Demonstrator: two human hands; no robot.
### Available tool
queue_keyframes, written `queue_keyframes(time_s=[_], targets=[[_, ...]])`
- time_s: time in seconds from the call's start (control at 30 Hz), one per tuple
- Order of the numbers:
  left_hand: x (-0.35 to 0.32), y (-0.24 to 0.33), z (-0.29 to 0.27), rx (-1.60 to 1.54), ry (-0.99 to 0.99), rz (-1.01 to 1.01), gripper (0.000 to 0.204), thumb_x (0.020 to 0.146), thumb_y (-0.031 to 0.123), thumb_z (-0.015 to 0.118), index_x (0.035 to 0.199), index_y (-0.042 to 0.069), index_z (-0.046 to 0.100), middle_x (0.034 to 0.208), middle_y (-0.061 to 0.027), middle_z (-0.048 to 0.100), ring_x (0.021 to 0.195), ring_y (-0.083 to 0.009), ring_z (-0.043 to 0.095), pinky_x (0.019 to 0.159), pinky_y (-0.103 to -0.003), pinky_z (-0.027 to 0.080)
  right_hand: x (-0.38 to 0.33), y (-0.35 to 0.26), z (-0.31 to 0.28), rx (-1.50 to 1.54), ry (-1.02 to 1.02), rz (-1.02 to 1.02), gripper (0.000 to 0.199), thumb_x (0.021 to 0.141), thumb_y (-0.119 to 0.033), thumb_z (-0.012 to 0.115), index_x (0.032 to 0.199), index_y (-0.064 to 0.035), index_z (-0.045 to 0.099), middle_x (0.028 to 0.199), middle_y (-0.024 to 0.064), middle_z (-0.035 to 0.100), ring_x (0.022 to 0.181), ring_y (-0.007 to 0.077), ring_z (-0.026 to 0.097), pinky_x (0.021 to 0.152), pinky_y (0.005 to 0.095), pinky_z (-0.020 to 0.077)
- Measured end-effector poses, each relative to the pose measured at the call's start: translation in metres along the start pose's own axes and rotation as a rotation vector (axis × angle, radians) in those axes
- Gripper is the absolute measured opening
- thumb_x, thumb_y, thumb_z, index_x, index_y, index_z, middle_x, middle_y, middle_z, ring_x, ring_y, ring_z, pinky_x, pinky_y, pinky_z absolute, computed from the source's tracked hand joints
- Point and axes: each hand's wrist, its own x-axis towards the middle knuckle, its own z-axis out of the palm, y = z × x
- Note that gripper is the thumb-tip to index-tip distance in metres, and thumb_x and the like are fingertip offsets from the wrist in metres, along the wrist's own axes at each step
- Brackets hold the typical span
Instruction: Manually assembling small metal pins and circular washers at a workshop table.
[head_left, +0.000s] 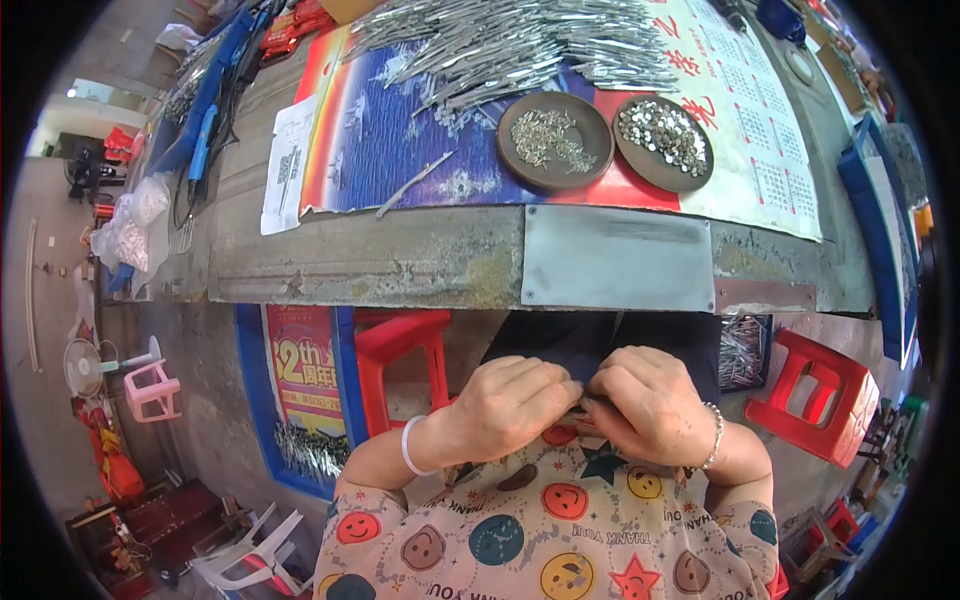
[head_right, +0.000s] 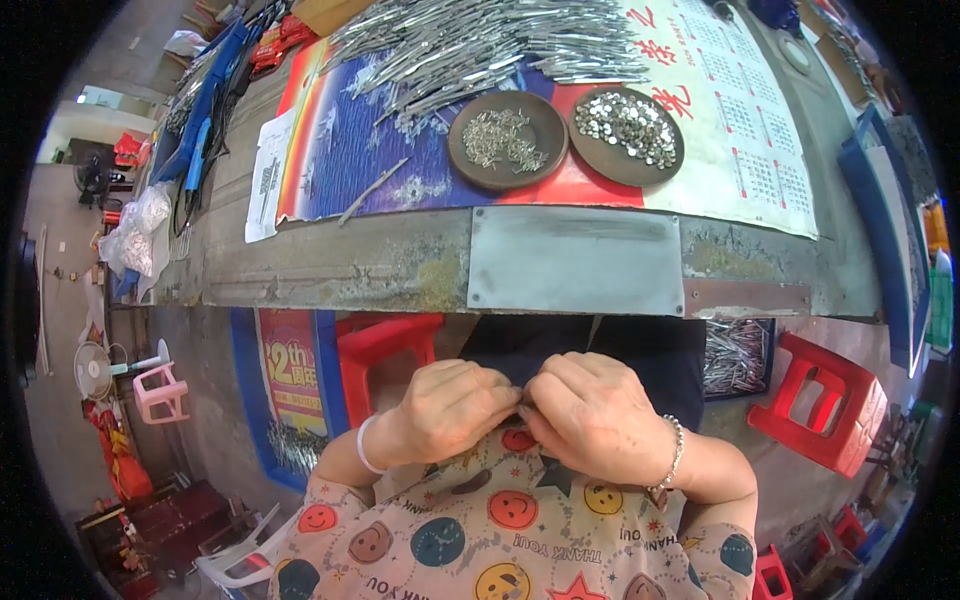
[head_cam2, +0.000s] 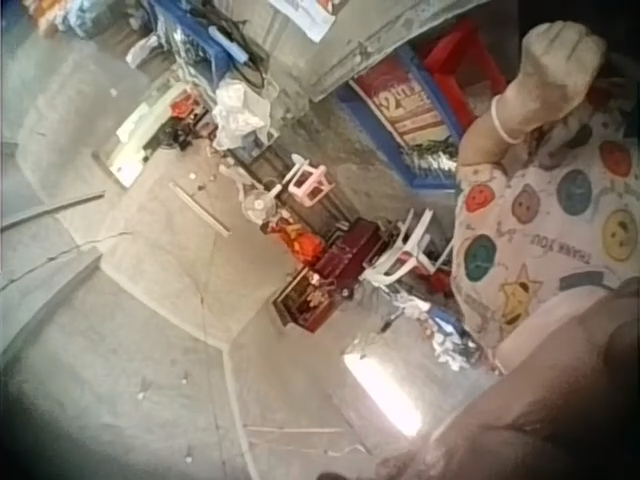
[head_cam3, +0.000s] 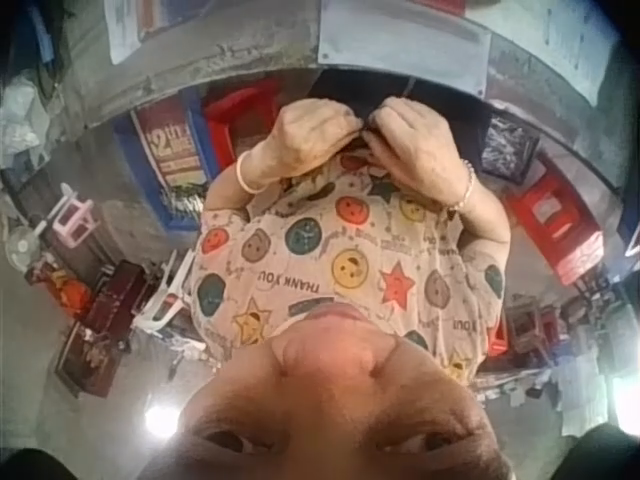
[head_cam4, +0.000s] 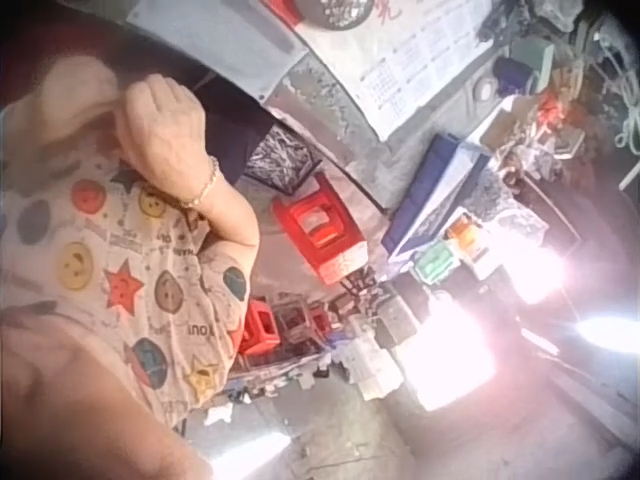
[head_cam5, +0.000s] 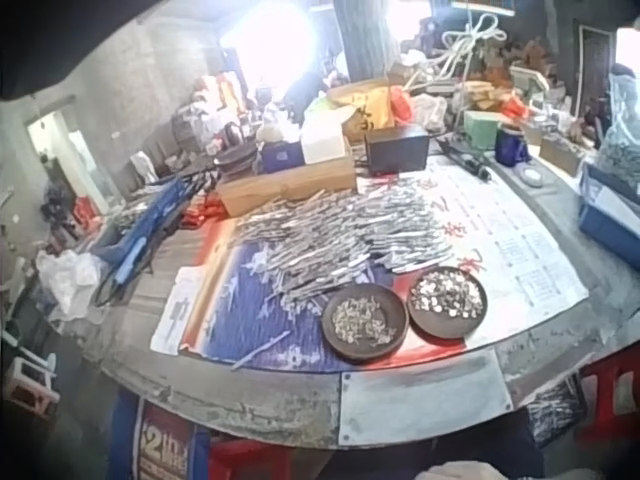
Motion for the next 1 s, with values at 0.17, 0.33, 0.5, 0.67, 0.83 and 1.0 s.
queue_keyframes(time_s=[0.17,0.33,0.5,0.67,0.83,1.0], targets=[[0.001,0.003,-0.003,0.109,0.001,0.174,0.022,0.069,0.007,0.065,0.089,-0.002,0.060,0.081,-0.0103,0.058,0.062,-0.0175,0.056,0.051,-0.028,0.042,-0.004,0.005,-0.005,0.238,-0.081,0.030,0.014,0.072,-0.005,0.066,0.075,-0.0030,0.053,0.070,0.0102,0.052,0.061,0.0276,0.055,0.054,0.0363,0.0444],[0.006,0.001,-0.006,0.119,-0.004,0.201,0.021,0.070,0.006,0.064,0.089,-0.002,0.060,0.081,-0.0107,0.059,0.060,-0.0177,0.056,0.051,-0.028,0.043,-0.007,0.009,-0.002,0.415,-0.101,0.175,0.010,0.078,-0.007,0.064,0.079,-0.0024,0.055,0.070,0.0126,0.054,0.063,0.0304,0.056,0.054,0.0372,0.0450],[0.011,-0.001,-0.007,-0.061,0.049,0.100,0.025,0.066,-0.001,0.072,0.089,-0.002,0.061,0.078,-0.0101,0.062,0.058,-0.0192,0.059,0.048,-0.028,0.045,-0.009,-0.005,-0.003,-0.051,0.003,-0.143,0.026,0.061,-0.006,0.072,0.081,-0.0014,0.057,0.078,0.0106,0.057,0.062,0.0259,0.056,0.055,0.0349,0.0458],[0.015,0.001,-0.001,-0.149,0.094,-0.067,0.036,0.068,0.000,0.072,0.102,-0.001,0.060,0.080,-0.0102,0.061,0.068,-0.0244,0.063,0.059,-0.032,0.052,-0.003,-0.005,-0.002,-0.198,0.118,-0.142,0.024,0.061,-0.009,0.072,0.079,-0.0011,0.057,0.075,0.0090,0.054,0.062,0.0220,0.056,0.056,0.0317,0.0465],[0.009,0.007,0.017,-0.167,0.200,-0.099,0.044,0.069,-0.006,0.068,0.112,-0.001,0.060,0.078,-0.0098,0.060,0.063,-0.0229,0.060,0.054,-0.032,0.050,-0.011,0.004,-0.001,0.019,0.089,-0.022,0.024,0.065,-0.006,0.072,0.082,-0.0021,0.055,0.077,0.0108,0.058,0.064,0.0273,0.057,0.056,0.0355,0.0473],[0.008,0.011,0.016,-0.225,0.231,-0.166,0.033,0.073,-0.008,0.067,0.104,0.000,0.064,0.076,-0.0102,0.061,0.061,-0.0218,0.059,0.052,-0.030,0.047,-0.012,0.014,-0.022,0.035,0.160,0.153,0.016,0.074,-0.007,0.070,0.082,-0.0028,0.057,0.074,0.0122,0.056,0.064,0.0306,0.057,0.057,0.0372,0.0455]])
